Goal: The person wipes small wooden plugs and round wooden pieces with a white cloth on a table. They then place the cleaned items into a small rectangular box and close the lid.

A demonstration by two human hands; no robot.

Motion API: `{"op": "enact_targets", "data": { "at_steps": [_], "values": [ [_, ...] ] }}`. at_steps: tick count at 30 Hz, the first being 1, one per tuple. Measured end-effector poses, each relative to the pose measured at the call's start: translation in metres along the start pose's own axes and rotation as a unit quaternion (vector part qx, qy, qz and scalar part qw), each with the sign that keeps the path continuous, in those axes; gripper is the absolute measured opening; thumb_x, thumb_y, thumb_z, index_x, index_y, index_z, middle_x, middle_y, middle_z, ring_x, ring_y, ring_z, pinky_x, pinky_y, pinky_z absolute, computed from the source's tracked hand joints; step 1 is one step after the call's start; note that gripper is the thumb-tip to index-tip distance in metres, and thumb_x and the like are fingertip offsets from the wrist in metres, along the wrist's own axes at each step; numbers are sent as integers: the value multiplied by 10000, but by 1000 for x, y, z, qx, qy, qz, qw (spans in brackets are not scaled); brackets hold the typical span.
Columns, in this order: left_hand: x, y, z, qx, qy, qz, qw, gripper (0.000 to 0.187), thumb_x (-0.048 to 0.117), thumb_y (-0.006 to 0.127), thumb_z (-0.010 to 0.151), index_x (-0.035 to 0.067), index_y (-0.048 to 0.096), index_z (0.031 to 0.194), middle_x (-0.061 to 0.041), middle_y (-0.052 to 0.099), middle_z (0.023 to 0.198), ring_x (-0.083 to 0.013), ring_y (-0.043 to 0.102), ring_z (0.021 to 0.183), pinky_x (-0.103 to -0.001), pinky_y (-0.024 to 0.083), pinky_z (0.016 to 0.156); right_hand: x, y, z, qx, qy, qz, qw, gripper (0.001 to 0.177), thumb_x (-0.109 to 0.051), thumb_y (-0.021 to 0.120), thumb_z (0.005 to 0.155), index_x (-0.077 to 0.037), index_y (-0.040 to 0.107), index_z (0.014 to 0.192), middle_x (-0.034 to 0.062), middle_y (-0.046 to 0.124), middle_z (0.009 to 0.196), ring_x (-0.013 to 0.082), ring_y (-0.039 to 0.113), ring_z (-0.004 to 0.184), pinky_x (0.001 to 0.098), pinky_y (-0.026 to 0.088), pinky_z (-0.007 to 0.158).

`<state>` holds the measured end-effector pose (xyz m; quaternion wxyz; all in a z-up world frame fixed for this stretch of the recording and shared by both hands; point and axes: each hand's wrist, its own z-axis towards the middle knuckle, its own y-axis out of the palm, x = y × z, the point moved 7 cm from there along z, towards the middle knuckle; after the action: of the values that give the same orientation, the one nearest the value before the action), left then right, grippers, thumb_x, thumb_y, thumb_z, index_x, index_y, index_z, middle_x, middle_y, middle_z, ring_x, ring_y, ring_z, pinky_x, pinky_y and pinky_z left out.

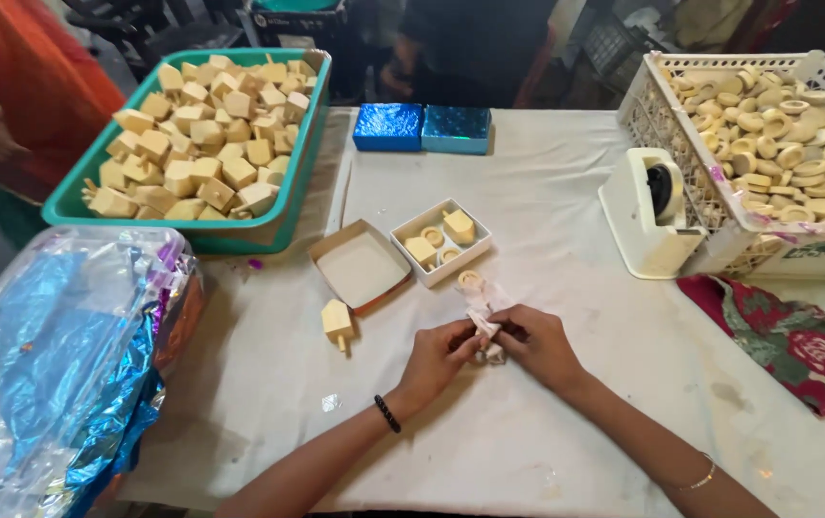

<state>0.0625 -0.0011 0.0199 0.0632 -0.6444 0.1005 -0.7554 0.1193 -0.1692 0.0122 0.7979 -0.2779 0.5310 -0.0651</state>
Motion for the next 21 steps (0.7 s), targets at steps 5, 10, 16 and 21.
{"op": "enact_targets", "data": {
  "at_steps": [5,10,16,21],
  "values": [
    [5,-2,-1,11,11,39,999,246,209,735,955,9,745,1098,-128,740,773,-116,598,629,-317,520,608,-2,-5,1,14,-15,-49,999,228,-54,785,816,-36,758,1042,66,773,898,98,721,729,257,586,670],
    [17,-4,-5,9,49,5,999,255,193,713,936,26,724,1128,-147,758,813,-126,636,640,-326,533,616,-2,-4,1,11,-17,-16,1000,212,-12,743,837,-26,758,1049,69,776,885,87,708,746,247,583,678],
    [17,-2,-5,2,38,22,999,244,194,709,943,22,736,1113,-142,766,853,-153,680,667,-321,544,631,0,-4,1,20,25,-4,999,199,-27,759,838,-34,763,1037,60,783,870,80,718,739,248,591,669],
    [12,-2,-2,14,56,42,997,238,177,712,944,14,728,1116,-147,771,879,-163,713,707,-321,561,664,-10,-8,-1,21,-2,-9,1000,229,-29,760,826,-39,769,1055,66,775,876,89,723,750,248,587,688]
  ]
}}
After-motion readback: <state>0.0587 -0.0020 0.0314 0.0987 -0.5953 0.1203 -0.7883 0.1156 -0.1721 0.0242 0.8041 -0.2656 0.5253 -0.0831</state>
